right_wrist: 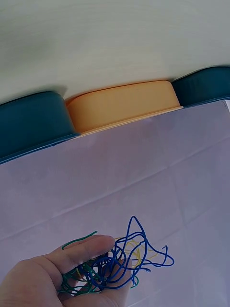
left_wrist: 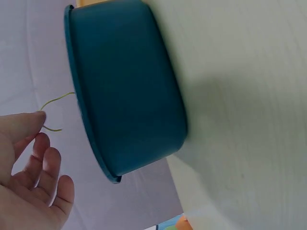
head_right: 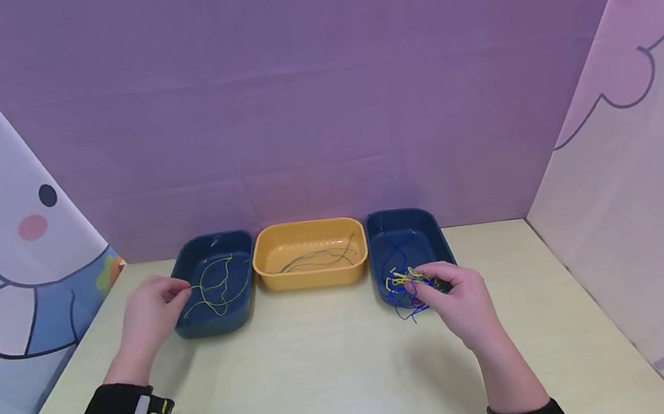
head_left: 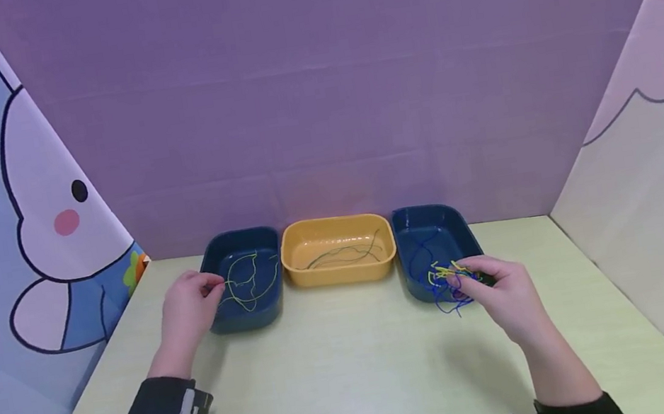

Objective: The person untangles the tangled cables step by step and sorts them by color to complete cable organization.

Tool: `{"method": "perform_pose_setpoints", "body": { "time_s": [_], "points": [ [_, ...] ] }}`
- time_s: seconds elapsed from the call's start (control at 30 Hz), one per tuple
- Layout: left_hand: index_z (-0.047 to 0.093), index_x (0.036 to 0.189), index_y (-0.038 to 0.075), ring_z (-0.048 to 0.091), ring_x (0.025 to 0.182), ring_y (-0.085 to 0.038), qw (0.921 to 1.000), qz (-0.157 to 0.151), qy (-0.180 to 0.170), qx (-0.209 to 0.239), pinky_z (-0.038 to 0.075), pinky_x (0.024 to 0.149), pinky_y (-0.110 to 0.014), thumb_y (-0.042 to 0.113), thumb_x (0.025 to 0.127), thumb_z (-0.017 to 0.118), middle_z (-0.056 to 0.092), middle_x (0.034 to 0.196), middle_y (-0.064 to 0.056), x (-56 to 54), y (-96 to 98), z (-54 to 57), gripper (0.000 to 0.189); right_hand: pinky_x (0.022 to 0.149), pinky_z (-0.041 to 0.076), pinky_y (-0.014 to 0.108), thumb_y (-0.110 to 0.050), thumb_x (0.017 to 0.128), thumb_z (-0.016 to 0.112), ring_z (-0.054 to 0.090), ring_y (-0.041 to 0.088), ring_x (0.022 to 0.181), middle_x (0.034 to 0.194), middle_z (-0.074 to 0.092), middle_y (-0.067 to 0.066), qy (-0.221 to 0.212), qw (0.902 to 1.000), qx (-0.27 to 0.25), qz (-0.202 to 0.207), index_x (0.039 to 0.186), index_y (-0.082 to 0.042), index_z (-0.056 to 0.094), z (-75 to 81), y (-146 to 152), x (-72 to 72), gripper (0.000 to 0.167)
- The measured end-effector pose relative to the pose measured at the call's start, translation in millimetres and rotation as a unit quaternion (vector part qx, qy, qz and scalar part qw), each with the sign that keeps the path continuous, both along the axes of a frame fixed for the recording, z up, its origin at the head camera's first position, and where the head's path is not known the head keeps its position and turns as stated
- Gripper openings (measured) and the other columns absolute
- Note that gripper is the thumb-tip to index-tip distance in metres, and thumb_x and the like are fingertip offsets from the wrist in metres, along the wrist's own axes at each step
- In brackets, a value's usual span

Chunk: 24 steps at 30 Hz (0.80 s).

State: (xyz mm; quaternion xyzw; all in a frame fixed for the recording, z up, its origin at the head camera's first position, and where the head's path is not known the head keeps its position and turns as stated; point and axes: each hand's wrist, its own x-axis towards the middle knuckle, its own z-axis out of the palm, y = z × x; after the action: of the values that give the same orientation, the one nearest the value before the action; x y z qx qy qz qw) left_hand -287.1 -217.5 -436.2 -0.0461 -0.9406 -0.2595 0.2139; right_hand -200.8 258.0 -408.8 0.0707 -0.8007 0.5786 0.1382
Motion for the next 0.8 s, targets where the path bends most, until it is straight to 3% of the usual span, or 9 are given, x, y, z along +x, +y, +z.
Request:
{"method": "perform_pose_setpoints", "body": {
  "time_s": [0.23,0.4,0.8],
  "points": [
    [0.075,0.099,0.007,0.058,0.082,-0.028,0.9991,-0.003,-0.033,-0.027,0.05,0.072,-0.043,0.017,0.089,0.069,0.064,0.093,-0.013,-0.6,-1.3,-3.0,0.015,0.067,0.057,0.022,-0.019,0.086,0.075,0.065,0.008,0.08,0.096,0.069,-0.005,-0.002,0.9999,0.016,-0.006,0.104,-0.003,0.072,1.5,-1.5,-2.2,0.025],
    [0.075,0.102,0.009,0.058,0.085,-0.028,0.998,0.004,-0.062,-0.012,0.051,0.073,-0.041,0.018,0.09,0.068,0.065,0.095,-0.012,0.4,0.7,-6.8,0.017,0.063,0.055,0.022,-0.015,0.085,0.075,0.062,0.007,0.077,0.092,0.068,-0.008,0.003,0.9999,0.01,-0.006,0.103,-0.003,0.072,-0.4,-1.9,-1.5,0.022],
    [0.074,0.104,0.009,0.058,0.087,-0.028,0.9984,0.001,-0.057,0.002,0.052,0.075,-0.042,0.018,0.091,0.067,0.065,0.098,-0.012,2.3,3.3,-6.4,0.018,0.074,0.058,0.023,-0.013,0.087,0.072,0.067,0.007,0.085,0.095,0.071,-0.009,-0.002,0.9998,-0.014,0.017,0.106,0.002,0.07,-1.5,-0.3,-0.6,0.024]
  ]
}}
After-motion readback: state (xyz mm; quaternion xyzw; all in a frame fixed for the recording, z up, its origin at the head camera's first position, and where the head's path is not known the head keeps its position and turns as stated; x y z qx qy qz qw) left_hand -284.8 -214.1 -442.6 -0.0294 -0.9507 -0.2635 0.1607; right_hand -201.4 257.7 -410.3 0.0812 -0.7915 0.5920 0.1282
